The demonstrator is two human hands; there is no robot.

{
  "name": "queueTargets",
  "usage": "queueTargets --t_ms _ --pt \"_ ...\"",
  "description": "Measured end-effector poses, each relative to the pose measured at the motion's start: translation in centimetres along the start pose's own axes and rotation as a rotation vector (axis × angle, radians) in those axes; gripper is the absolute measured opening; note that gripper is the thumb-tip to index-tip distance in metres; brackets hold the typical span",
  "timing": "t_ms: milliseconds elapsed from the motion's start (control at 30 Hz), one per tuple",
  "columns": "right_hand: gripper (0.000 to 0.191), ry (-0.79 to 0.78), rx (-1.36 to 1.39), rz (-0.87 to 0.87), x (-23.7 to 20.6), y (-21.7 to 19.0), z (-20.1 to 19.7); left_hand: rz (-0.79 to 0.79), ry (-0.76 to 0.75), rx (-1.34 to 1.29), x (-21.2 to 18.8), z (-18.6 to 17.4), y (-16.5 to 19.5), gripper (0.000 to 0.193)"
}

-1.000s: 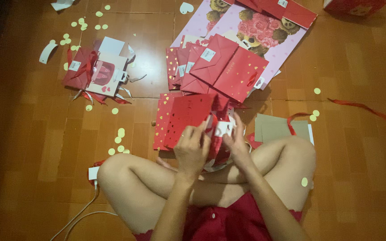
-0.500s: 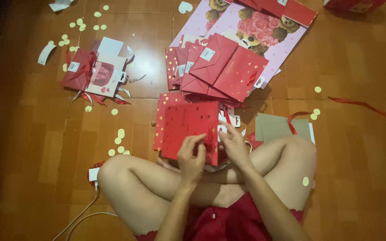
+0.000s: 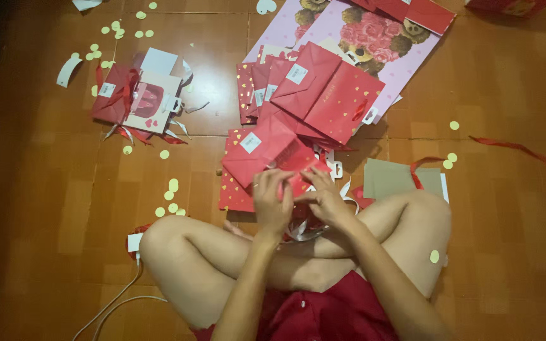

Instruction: The person sits on the floor and assembles small red gift boxes by folding flaps and attaching white ribbons. They handle multiple boxes one at a time, stacking completed units nearby.

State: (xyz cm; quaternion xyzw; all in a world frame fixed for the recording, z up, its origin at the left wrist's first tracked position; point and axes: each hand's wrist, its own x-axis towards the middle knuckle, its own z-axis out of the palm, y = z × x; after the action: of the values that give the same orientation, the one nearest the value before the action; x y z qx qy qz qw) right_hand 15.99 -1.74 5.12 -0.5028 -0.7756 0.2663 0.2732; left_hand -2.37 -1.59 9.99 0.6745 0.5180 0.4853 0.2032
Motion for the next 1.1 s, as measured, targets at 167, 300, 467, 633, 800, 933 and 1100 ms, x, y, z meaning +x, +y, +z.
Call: queueTargets --t_ms 167,300,467,633,800,933,1100 --pt "0.035 -0.045 0.089 0.052 -1.7 3.3 2.7 -0.182 -0.444 0.104 -1.2 4.1 -4.2 0.057" --pt "0.041 -0.047 0.093 0.07 -2.2 3.9 2.7 -0.275 -0.557 0.188 -2.4 4.8 -4.9 0.066" --pt "0.042 -0.054 0.292 0.234 -1.2 3.5 1.8 -0.269 -0.592 0.269 -2.5 4.5 -4.3 0.073" --pt "0.035 0.371 0.006 0.304 0.6 5.6 0.6 -0.23 -0.517 0.314 -3.2 5.1 -4.2 0.071" --pt "0.041 0.314 0.008 0.327 1.8 6.6 0.8 -0.256 -0.487 0.254 -3.4 5.3 -4.9 0.059" --pt "0.038 0.364 0.165 0.355 1.7 6.1 0.8 -0.28 -0.449 0.208 -3.5 5.6 -5.3 0.048" --pt "0.027 0.361 0.735 0.388 -0.7 3.7 0.1 -0.228 -0.319 0.135 -3.8 6.4 -6.1 0.03"
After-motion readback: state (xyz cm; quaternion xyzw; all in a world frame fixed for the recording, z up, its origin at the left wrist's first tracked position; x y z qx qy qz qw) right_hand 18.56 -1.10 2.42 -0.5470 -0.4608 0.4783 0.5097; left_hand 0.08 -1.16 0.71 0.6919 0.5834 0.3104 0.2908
